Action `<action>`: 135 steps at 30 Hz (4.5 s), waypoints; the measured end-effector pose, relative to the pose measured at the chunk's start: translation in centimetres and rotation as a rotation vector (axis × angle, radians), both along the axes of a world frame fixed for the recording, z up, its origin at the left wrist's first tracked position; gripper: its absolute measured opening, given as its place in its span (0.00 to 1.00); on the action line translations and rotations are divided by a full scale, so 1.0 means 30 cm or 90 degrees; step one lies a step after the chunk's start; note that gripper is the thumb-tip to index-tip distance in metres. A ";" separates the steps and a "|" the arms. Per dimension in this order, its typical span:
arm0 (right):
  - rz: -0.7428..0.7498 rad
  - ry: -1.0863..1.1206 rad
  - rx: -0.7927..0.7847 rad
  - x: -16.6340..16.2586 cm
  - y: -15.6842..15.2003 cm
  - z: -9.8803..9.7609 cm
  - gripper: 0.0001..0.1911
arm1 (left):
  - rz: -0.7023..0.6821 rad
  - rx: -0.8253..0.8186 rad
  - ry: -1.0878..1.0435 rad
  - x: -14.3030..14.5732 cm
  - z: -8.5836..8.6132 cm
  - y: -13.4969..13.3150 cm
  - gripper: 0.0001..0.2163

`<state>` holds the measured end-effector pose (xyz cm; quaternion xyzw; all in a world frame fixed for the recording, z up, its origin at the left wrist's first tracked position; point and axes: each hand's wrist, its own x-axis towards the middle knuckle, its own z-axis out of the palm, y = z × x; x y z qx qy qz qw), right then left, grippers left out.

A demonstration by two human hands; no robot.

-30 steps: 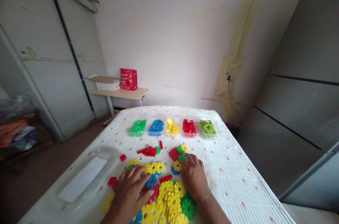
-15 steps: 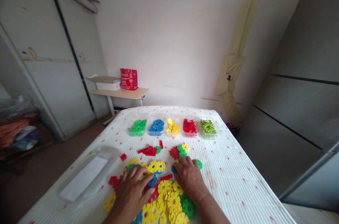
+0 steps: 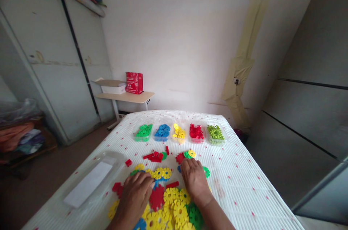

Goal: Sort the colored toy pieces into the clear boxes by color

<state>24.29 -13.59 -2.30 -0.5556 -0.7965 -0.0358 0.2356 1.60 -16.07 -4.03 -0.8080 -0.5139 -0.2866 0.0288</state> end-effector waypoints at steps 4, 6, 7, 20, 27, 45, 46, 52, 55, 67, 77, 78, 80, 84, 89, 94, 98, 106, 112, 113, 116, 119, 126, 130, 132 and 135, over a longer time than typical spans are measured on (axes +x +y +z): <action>0.060 0.169 -0.107 -0.057 0.018 0.021 0.13 | 0.007 0.026 0.000 -0.019 -0.011 0.012 0.08; 0.123 0.196 -0.135 -0.091 0.018 0.031 0.14 | 0.009 0.044 -0.005 -0.024 -0.026 0.018 0.09; 0.142 0.186 -0.146 -0.105 0.018 0.034 0.14 | 0.011 0.051 -0.007 -0.025 -0.034 0.020 0.09; 0.082 0.121 -0.130 -0.088 0.027 0.023 0.14 | -0.069 0.058 -0.056 0.024 0.001 -0.017 0.11; 0.193 0.002 -0.117 -0.139 0.049 0.001 0.14 | -0.034 0.009 0.000 0.032 -0.027 0.002 0.08; -0.026 0.051 -0.099 -0.041 0.063 0.043 0.13 | -0.164 -0.045 -0.118 0.036 0.040 -0.039 0.10; -0.025 0.040 -0.136 -0.058 0.060 0.048 0.13 | -0.158 -0.040 -0.110 0.029 0.037 -0.034 0.10; 0.007 -0.036 -0.242 -0.154 0.050 0.057 0.11 | -0.025 0.054 -0.097 -0.040 -0.028 0.026 0.14; 0.022 -0.044 -0.255 -0.166 0.048 0.052 0.11 | 0.001 0.068 -0.117 -0.061 -0.044 0.046 0.13; 0.032 -0.037 -0.321 -0.160 0.037 0.070 0.16 | 0.011 0.077 -0.097 -0.065 -0.062 0.051 0.12; 0.052 0.035 -0.344 -0.145 0.057 0.060 0.16 | 0.041 0.093 -0.100 -0.063 -0.040 0.049 0.13; 0.058 0.048 -0.345 -0.147 0.059 0.060 0.18 | 0.044 0.101 -0.099 -0.063 -0.039 0.049 0.13; 0.068 0.064 -0.345 -0.154 0.062 0.058 0.22 | 0.050 0.113 -0.096 -0.062 -0.039 0.048 0.13; 0.110 0.026 -0.333 -0.172 0.063 0.052 0.24 | 0.060 0.115 -0.092 -0.064 -0.040 0.049 0.13; 0.091 0.037 -0.312 -0.175 0.057 0.045 0.21 | 0.061 0.142 -0.092 -0.067 -0.042 0.052 0.13; 0.097 0.062 -0.316 -0.166 0.053 0.052 0.10 | 0.064 0.149 -0.097 -0.069 -0.045 0.051 0.13; 0.126 0.126 -0.365 -0.152 0.057 0.080 0.06 | 0.076 0.142 -0.098 -0.069 -0.048 0.048 0.11; 0.073 0.149 -0.296 -0.154 0.202 0.176 0.08 | 0.070 0.082 -0.120 -0.063 -0.048 0.050 0.08; 0.006 0.206 -0.187 -0.188 0.326 0.233 0.17 | 0.069 0.065 -0.128 -0.060 -0.041 0.039 0.07; -0.003 0.213 -0.170 -0.186 0.332 0.234 0.17 | 0.069 0.063 -0.127 -0.060 -0.040 0.037 0.06; -0.027 0.228 -0.130 -0.163 0.322 0.221 0.17 | 0.067 0.049 -0.119 -0.060 -0.037 0.032 0.05; -0.053 0.237 -0.096 -0.100 0.273 0.184 0.14 | 0.066 0.050 -0.104 -0.059 -0.036 0.030 0.05; -0.114 0.231 -0.031 0.189 0.078 0.013 0.15 | 0.034 0.004 -0.050 -0.038 -0.011 0.044 0.07; -0.201 0.218 -0.057 0.311 -0.004 -0.047 0.16 | 0.004 -0.100 0.014 -0.008 0.040 0.077 0.13; -0.224 0.215 -0.059 0.329 -0.021 -0.047 0.17 | -0.020 -0.126 0.042 0.007 0.062 0.099 0.14; -0.228 0.202 -0.074 0.319 -0.019 -0.036 0.17 | -0.047 -0.141 0.072 0.018 0.083 0.133 0.15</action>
